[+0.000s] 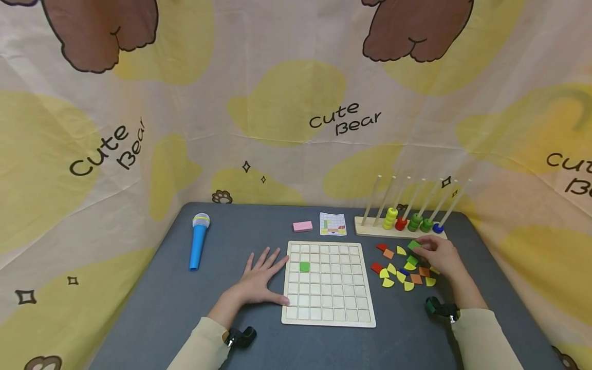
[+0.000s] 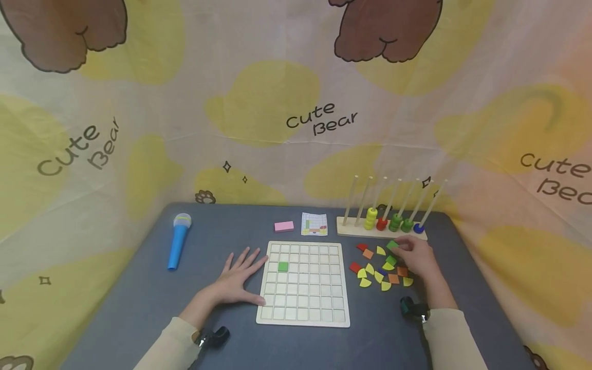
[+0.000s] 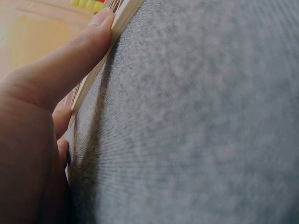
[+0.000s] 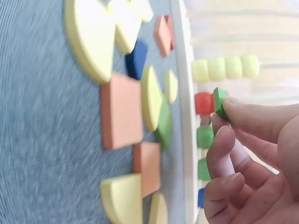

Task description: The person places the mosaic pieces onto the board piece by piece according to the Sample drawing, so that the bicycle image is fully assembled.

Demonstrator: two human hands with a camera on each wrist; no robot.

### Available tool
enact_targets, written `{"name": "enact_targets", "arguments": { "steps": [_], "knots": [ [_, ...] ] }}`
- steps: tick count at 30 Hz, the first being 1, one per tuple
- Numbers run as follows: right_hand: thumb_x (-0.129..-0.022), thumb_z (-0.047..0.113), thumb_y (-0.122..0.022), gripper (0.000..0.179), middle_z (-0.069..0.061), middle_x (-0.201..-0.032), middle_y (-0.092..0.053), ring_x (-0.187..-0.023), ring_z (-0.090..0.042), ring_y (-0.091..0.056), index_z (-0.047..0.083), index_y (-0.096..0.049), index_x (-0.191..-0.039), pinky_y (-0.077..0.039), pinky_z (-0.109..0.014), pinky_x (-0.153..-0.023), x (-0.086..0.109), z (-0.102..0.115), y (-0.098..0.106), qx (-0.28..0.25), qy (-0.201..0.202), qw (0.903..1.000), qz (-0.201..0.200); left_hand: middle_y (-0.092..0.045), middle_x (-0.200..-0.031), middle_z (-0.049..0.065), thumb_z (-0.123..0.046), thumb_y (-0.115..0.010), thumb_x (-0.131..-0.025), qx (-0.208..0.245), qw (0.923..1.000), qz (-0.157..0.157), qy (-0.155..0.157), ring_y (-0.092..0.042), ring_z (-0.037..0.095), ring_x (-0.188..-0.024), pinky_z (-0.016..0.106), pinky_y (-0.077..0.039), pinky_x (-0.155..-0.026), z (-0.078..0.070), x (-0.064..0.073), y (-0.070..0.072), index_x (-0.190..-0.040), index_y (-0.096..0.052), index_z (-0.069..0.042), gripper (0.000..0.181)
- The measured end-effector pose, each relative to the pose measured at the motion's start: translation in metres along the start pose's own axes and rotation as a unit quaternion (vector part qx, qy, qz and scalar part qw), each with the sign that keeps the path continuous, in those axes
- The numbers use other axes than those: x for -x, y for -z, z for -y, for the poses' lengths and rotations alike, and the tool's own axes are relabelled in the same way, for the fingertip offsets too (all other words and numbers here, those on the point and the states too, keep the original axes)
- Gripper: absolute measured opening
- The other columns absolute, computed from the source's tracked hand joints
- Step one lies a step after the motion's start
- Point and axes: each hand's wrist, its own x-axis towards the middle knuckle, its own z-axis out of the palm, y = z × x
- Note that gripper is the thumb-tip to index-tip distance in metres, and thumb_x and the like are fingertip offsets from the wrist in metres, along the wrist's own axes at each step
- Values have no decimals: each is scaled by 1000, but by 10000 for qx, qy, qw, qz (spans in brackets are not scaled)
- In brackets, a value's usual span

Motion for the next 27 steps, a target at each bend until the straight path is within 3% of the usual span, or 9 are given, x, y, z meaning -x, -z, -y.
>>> {"name": "enact_targets", "arguments": {
  "steps": [13,27],
  "knots": [
    [-99,36,-65,44,-21,-115,-68,-97,-33,-65,2,-63,-127,-57,-37,-78,10,32,-6,-397,229,9986,276,-10,-171,0,-83,-70,-67,-11,10000,22,0,4,32,-158,68,8,-119,-1,0,1,-162,-21,-35,117],
    [-95,24,-73,34,-15,-99,-73,-85,-28,-65,-2,-70,-117,-53,-28,-66,16,68,-28,-246,901,9956,102,-10,-171,0,-83,-70,-67,-18,10000,27,4,4,33,-158,67,9,-119,0,-1,1,-162,-21,-35,117]
  ]
}}
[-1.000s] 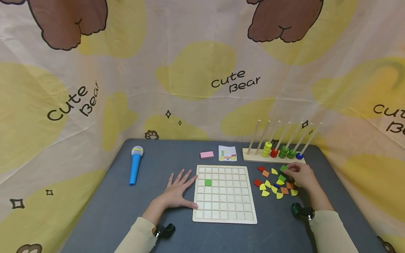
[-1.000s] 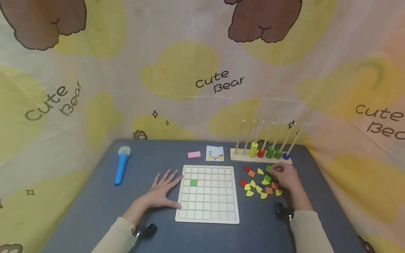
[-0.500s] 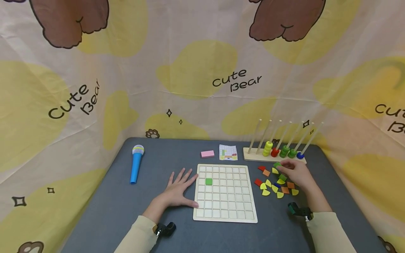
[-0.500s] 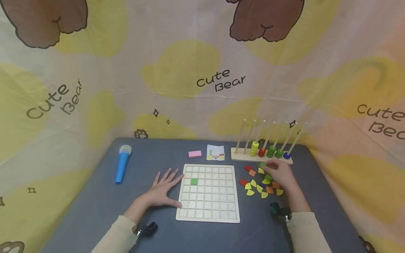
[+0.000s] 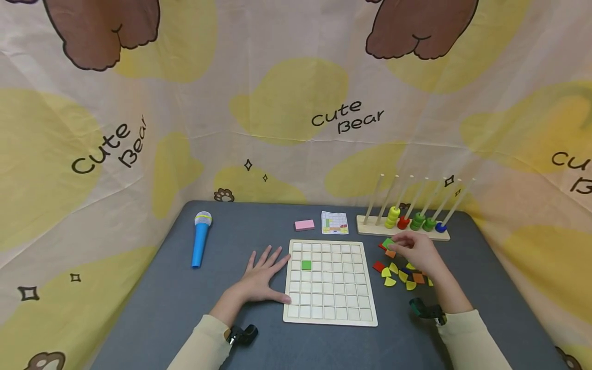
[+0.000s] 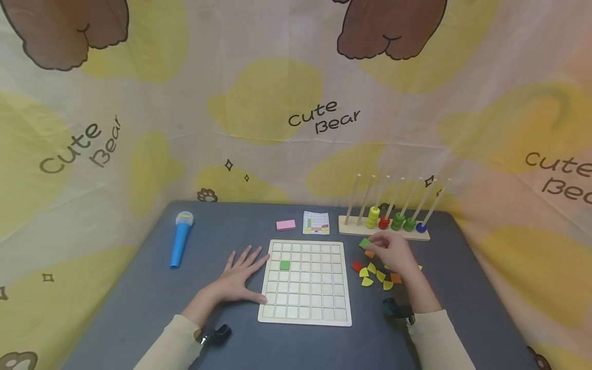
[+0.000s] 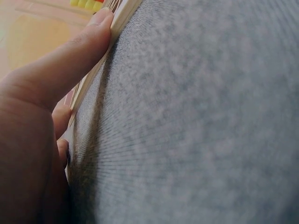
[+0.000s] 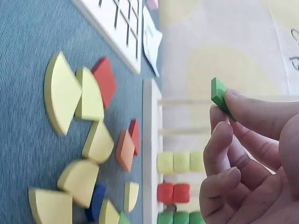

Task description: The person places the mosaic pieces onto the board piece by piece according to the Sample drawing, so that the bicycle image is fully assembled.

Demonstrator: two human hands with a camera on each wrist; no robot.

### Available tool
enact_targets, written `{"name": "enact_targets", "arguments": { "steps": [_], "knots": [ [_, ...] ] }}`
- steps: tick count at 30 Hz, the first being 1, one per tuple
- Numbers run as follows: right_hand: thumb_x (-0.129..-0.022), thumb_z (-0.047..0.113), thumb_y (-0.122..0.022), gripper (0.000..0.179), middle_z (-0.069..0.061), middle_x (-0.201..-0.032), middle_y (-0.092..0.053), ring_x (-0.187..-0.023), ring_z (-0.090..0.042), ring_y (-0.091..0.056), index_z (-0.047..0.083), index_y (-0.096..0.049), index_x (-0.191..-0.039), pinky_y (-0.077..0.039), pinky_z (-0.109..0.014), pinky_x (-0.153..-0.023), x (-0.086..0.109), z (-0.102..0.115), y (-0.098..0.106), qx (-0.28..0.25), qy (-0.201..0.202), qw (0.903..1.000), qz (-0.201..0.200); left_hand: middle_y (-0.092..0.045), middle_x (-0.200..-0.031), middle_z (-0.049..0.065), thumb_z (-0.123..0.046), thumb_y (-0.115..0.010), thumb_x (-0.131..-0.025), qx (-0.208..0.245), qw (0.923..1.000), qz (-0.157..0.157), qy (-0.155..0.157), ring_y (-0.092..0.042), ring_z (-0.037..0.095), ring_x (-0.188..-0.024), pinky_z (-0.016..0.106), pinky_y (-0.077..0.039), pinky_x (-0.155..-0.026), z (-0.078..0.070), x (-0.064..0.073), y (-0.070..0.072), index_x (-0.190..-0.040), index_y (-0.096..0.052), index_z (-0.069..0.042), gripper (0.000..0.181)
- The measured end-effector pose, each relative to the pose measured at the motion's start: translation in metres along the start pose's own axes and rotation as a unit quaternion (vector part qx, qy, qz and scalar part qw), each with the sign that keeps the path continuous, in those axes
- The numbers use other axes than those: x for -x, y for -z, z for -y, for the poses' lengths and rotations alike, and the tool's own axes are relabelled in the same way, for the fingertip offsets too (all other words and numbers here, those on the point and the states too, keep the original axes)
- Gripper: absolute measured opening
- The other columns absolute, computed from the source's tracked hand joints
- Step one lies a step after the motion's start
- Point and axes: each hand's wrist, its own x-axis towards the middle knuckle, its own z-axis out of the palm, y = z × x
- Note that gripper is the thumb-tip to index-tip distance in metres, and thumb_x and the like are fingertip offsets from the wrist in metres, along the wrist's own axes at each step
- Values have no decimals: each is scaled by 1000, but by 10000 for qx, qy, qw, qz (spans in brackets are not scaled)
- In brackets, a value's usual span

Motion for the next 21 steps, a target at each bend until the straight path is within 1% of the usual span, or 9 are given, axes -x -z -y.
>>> {"name": "enact_targets", "arguments": {
  "steps": [3,7,12,21],
  "knots": [
    [-94,22,-73,30,-13,-96,-73,-82,-24,-63,0,-71,-114,-53,-28,-65,-1,7,-5,5,92,10000,-27,-10,-171,0,-83,-70,-67,-22,10000,-7,0,3,33,-158,68,8,-119,0,0,0,-162,-21,-34,117],
    [-94,21,-73,26,-10,-93,-73,-77,-21,-62,2,-72,-112,-53,-28,-64,-3,12,-13,-7,238,9997,48,-10,-171,0,-84,-70,-67,-6,10000,22,12,3,32,-158,68,9,-119,0,0,0,-162,-21,-35,117],
    [-94,19,-73,23,-9,-94,-73,-77,-20,-62,3,-72,-111,-54,-27,-64,-4,20,-23,-33,403,9991,137,-10,-171,-1,-84,-69,-67,4,10000,16,17,3,33,-158,68,9,-118,0,1,0,-162,-21,-36,116],
    [-93,18,-75,18,-6,-92,-72,-76,-19,-60,7,-73,-107,-53,-26,-61,-3,39,-43,-189,367,9988,260,-11,-171,1,-83,-70,-67,45,10000,-7,-19,3,33,-158,68,9,-118,-1,2,1,-162,-22,-35,116]
  ]
}}
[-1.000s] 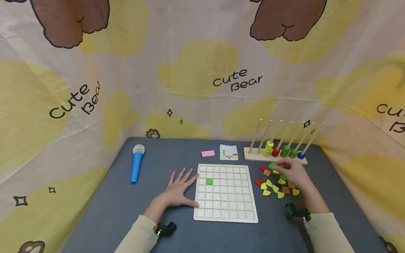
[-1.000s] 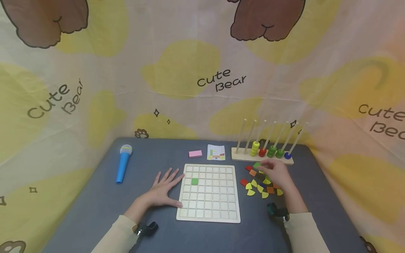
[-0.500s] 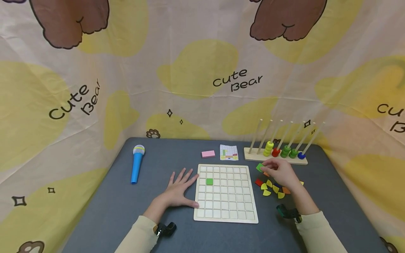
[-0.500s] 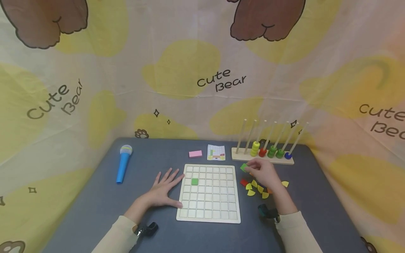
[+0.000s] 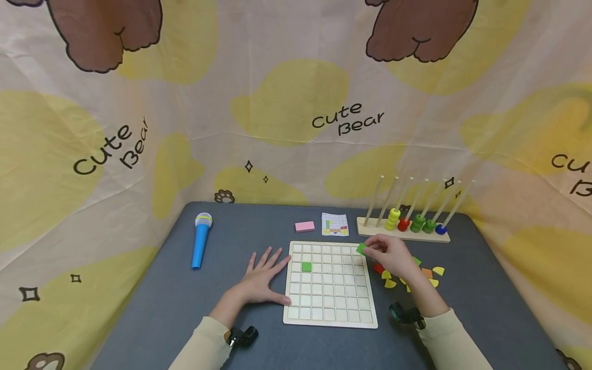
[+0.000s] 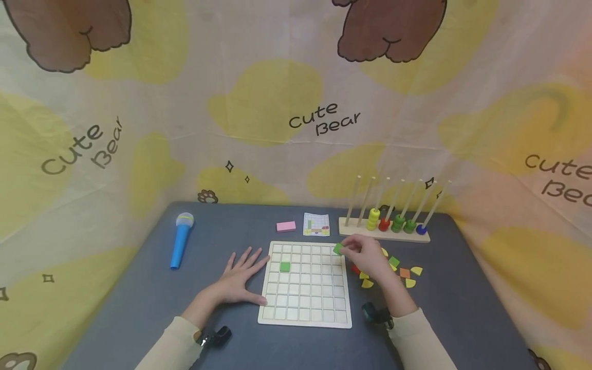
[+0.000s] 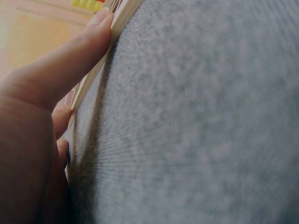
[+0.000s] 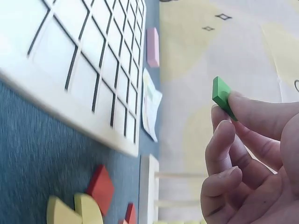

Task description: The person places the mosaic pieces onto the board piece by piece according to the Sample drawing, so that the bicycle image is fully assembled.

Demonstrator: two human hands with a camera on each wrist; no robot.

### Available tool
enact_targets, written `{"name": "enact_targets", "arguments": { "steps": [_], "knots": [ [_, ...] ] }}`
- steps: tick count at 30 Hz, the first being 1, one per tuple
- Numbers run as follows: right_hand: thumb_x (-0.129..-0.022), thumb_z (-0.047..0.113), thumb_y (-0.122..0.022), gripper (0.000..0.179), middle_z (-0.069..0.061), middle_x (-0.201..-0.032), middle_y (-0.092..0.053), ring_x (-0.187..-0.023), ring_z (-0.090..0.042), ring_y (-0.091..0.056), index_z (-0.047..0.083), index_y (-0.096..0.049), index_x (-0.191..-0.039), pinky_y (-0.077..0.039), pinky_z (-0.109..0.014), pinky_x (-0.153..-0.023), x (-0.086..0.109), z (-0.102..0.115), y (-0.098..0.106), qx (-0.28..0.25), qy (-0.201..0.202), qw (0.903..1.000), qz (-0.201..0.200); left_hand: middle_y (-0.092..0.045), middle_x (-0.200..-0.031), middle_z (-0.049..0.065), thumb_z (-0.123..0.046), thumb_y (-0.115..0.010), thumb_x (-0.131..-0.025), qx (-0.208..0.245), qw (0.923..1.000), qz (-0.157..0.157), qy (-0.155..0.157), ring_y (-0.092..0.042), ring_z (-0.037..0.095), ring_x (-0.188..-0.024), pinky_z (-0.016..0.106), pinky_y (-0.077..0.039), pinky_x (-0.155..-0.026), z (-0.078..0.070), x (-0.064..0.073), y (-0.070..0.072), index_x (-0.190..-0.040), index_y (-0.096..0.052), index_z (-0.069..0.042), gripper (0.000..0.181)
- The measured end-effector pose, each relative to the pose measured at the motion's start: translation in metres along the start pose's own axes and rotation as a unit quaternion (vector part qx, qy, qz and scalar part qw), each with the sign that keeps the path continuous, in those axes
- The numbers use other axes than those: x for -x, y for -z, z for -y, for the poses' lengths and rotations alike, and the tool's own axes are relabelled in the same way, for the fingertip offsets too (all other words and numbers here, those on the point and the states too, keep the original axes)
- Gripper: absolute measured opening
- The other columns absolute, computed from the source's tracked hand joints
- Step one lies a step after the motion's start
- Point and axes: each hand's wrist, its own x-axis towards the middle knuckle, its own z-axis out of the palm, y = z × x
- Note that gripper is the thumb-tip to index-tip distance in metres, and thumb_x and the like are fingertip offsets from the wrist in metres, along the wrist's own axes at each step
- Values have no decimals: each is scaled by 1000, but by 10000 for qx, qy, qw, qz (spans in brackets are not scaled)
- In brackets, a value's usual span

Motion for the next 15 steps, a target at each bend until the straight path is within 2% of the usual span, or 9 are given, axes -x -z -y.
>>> {"name": "enact_targets", "arguments": {
  "steps": [6,15],
  "knots": [
    [-92,18,-75,17,-3,-88,-72,-75,-17,-60,8,-74,-105,-52,-27,-62,-3,6,-16,-56,232,9997,110,-9,-171,-1,-84,-69,-67,-97,9999,25,63,4,32,-158,68,9,-119,2,0,-1,-162,-21,-35,117],
    [-91,18,-77,15,0,-85,-69,-74,-18,-57,10,-75,-103,-50,-27,-63,0,19,-38,-201,239,9985,458,-11,-171,1,-83,-70,-67,-70,10000,-22,-32,2,33,-158,69,8,-118,1,-1,-1,-162,-22,-35,116]
  ]
}}
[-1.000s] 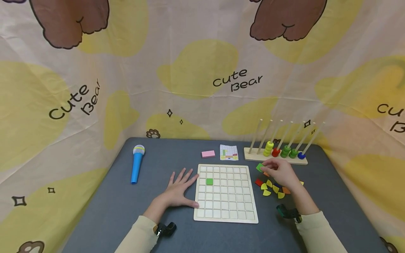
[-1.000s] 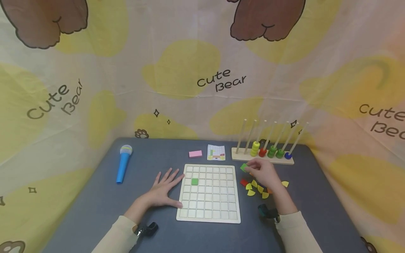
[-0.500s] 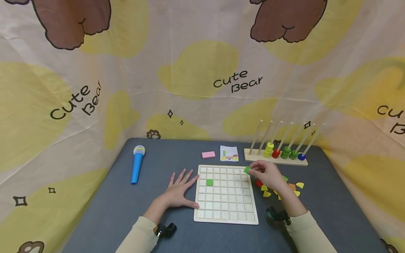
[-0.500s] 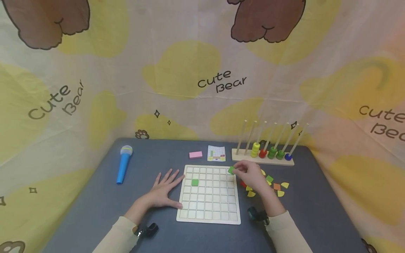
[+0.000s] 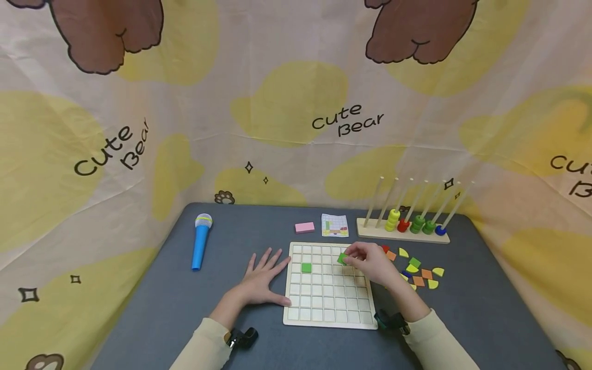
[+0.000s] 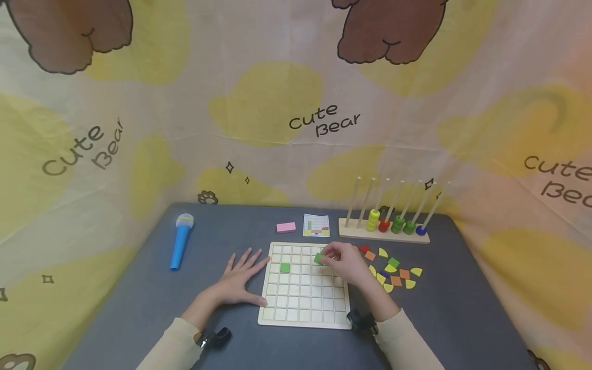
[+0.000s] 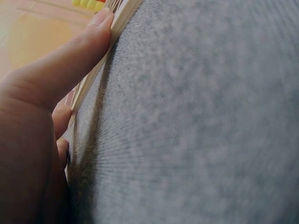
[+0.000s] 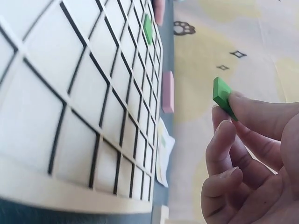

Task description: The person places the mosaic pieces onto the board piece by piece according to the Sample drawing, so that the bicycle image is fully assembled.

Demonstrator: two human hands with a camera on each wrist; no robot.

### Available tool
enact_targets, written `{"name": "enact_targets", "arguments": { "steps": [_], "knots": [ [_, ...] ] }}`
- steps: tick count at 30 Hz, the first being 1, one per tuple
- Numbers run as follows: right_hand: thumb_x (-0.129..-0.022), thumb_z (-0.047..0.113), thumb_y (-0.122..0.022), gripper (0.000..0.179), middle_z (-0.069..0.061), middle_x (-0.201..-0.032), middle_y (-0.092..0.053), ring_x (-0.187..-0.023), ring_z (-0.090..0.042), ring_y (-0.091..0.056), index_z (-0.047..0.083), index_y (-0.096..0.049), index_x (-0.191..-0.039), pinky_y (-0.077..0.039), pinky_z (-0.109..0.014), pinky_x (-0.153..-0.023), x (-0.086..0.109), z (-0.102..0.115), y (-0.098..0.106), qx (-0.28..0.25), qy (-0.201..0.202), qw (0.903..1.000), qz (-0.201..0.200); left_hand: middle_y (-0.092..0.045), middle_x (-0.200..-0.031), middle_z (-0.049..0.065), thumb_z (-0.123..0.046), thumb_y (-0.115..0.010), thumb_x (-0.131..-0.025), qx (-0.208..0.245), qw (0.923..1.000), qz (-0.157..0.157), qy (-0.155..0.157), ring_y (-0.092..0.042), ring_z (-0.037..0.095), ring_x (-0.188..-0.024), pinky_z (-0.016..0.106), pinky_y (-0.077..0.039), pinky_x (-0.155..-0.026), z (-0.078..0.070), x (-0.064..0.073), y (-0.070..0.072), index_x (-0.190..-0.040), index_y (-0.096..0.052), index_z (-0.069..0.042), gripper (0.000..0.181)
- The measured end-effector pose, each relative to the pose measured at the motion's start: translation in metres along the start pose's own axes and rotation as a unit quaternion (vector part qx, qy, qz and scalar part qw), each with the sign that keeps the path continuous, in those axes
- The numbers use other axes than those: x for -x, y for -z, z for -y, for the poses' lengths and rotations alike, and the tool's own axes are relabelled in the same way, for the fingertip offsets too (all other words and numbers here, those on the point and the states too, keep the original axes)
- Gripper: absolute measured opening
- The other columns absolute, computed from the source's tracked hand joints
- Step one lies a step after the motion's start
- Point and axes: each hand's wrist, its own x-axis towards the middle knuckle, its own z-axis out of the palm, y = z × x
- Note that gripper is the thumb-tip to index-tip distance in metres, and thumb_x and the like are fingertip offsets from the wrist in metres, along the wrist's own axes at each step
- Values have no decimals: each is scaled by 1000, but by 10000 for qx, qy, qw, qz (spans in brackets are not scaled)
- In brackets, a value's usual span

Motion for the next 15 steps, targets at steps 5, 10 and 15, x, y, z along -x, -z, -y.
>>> {"name": "enact_targets", "arguments": {
  "steps": [5,10,15],
  "knots": [
    [-89,19,-78,13,2,-84,-68,-75,-17,-57,13,-75,-100,-49,-27,-63,-2,3,-12,-107,0,9999,102,-11,-171,1,-83,-70,-68,13,10000,-40,-27,2,34,-158,69,8,-118,2,0,0,-162,-22,-35,116],
    [-89,18,-79,10,3,-82,-68,-72,-16,-56,13,-75,-97,-47,-25,-61,-3,8,-27,-192,71,9995,251,-12,-171,4,-81,-71,-68,24,9999,-98,-91,1,35,-158,69,8,-118,3,0,-1,-162,-24,-32,116],
    [-89,18,-79,6,4,-79,-66,-69,-14,-56,16,-75,-93,-47,-24,-59,-5,11,-45,-156,123,9990,395,-13,-171,7,-79,-72,-69,102,9997,-141,-194,0,38,-157,71,7,-117,3,0,-3,-162,-25,-28,116]
  ]
}}
